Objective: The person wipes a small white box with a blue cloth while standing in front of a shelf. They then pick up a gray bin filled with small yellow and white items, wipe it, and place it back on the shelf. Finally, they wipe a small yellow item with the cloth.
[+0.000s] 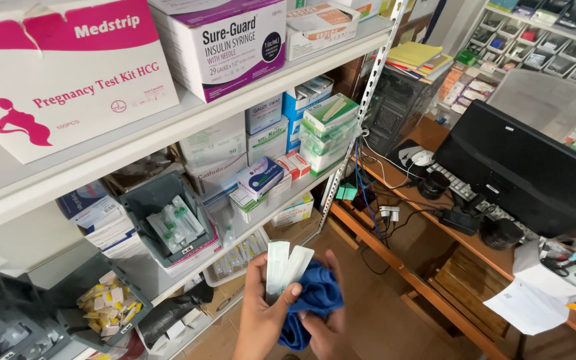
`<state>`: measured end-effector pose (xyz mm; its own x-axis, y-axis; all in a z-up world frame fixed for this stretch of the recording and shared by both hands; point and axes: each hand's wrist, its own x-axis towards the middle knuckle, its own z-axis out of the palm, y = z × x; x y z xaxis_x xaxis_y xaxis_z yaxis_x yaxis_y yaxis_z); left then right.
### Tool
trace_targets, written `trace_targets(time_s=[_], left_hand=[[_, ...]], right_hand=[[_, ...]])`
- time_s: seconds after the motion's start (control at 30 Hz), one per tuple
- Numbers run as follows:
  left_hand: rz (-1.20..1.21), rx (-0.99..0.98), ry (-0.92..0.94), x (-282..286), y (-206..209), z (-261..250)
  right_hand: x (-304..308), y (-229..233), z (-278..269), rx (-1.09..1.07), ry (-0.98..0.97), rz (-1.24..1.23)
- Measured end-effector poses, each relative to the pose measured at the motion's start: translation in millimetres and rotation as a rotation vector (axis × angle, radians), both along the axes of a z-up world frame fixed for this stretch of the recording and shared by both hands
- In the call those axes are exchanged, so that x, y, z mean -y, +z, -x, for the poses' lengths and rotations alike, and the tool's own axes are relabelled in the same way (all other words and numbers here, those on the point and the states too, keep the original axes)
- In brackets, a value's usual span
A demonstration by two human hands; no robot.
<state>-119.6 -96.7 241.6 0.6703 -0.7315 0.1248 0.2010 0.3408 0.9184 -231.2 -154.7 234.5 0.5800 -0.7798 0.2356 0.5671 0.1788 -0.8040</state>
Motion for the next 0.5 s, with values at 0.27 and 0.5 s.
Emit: trace_targets(time_s=[0.27, 0.5], left_hand=[[-0.041, 0.054, 0.239, -10, -12, -9], [0.015, 0.501, -0.028, 12, 36, 20]], right_hand=[[17, -47, -19, -0.222, -0.056, 0.225], [84, -91, 2, -0.249, -0.318, 0.057]])
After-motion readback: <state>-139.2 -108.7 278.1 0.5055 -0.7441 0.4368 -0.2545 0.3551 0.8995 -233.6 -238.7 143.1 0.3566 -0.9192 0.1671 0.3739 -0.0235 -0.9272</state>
